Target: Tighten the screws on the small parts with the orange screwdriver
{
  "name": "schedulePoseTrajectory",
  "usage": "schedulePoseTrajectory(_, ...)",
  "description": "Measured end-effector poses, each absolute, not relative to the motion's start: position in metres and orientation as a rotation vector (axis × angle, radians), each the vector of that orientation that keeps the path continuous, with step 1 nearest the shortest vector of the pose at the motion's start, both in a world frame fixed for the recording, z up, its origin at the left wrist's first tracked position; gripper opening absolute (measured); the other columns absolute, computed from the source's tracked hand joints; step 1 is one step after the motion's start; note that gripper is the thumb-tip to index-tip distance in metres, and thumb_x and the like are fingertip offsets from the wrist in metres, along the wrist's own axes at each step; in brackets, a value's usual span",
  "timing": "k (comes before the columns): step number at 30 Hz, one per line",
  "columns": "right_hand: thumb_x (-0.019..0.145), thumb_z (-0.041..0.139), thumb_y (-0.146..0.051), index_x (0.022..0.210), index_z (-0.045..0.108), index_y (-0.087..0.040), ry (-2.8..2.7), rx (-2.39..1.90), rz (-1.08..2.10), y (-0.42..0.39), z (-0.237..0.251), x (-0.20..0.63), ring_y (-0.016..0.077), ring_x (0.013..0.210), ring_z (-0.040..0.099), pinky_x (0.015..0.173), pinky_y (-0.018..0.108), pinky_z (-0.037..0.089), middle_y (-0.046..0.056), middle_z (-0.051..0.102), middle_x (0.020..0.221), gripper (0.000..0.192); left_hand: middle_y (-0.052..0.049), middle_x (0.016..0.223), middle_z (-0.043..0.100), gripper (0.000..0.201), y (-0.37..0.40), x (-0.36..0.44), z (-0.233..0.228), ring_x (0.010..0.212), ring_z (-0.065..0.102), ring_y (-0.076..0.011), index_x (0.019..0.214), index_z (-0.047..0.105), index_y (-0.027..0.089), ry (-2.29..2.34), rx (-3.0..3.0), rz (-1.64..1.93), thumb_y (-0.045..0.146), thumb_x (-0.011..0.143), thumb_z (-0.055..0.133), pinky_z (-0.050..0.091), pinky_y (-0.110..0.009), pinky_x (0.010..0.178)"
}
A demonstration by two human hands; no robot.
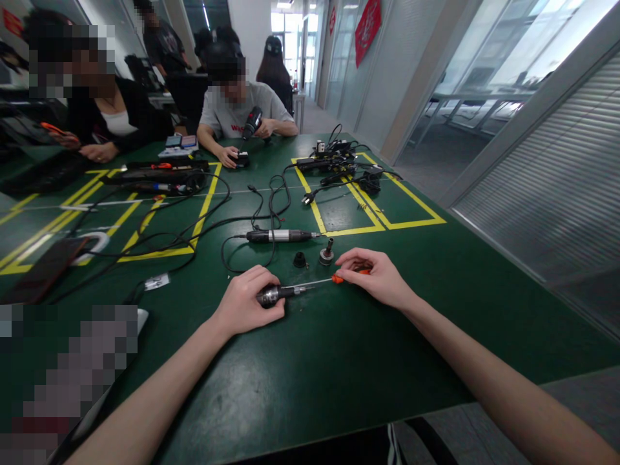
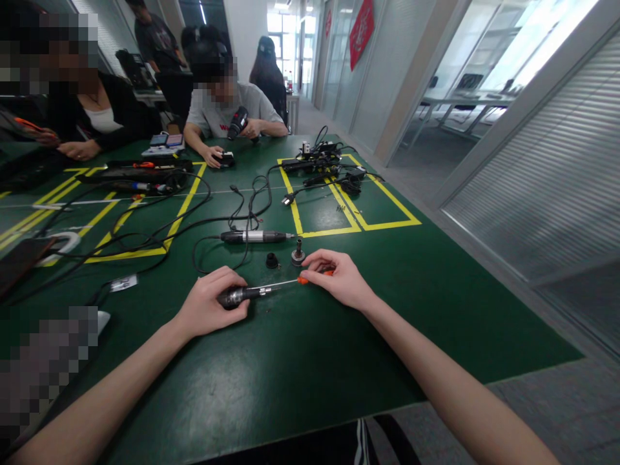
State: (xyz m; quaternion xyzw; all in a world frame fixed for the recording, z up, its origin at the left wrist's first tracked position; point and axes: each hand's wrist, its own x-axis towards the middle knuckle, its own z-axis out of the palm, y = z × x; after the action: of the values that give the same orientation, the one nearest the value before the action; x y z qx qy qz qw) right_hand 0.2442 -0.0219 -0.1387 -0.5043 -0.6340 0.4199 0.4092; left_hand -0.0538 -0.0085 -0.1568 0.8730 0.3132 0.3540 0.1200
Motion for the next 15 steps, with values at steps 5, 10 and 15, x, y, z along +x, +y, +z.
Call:
schedulePoseTrajectory(5,0.077,0.083,-0.041,0.091,0.077,-0.018,-1.625,-1.265,1.012,-0.0226,-0.1398,0.2457,0.0205,0.074,0.073,0.070,0.033,0.059,0.006,0.078,0.081,0.028,-0.003,0.078,0.069,0.006,-0.0091,-0.0541,-0.1554,0.072,0.065,-0.0175,0.086,0.067,0.018,0.927,2.547,1.013,0.021,0.081,0.066,0.053,-0.028,0.065)
schedulePoseTrajectory(10,0.074,0.085,-0.043,0.090,0.077,-0.019,-1.593,-1.269,1.060,-0.0207,-0.1402,0.2464,0.0225,0.078,0.074,0.076,0.037,0.061,0.007,0.079,0.083,0.030,-0.003,0.077,0.069,0.005,-0.0091,-0.0544,-0.1549,0.071,0.064,-0.0176,0.085,0.067,0.018,0.917,2.556,1.020,0.021,0.082,0.066,0.054,-0.029,0.065)
schedulePoseTrajectory(15,0.068,0.090,-0.040,0.088,0.077,-0.019,-1.522,-1.272,1.137,-0.0197,-0.1379,0.2451,0.0216,0.081,0.073,0.081,0.038,0.059,0.006,0.079,0.085,0.032,-0.003,0.077,0.069,0.005,-0.0083,-0.0534,-0.1550,0.071,0.065,-0.0177,0.085,0.067,0.018,0.905,2.556,1.035,0.020,0.081,0.067,0.053,-0.028,0.065)
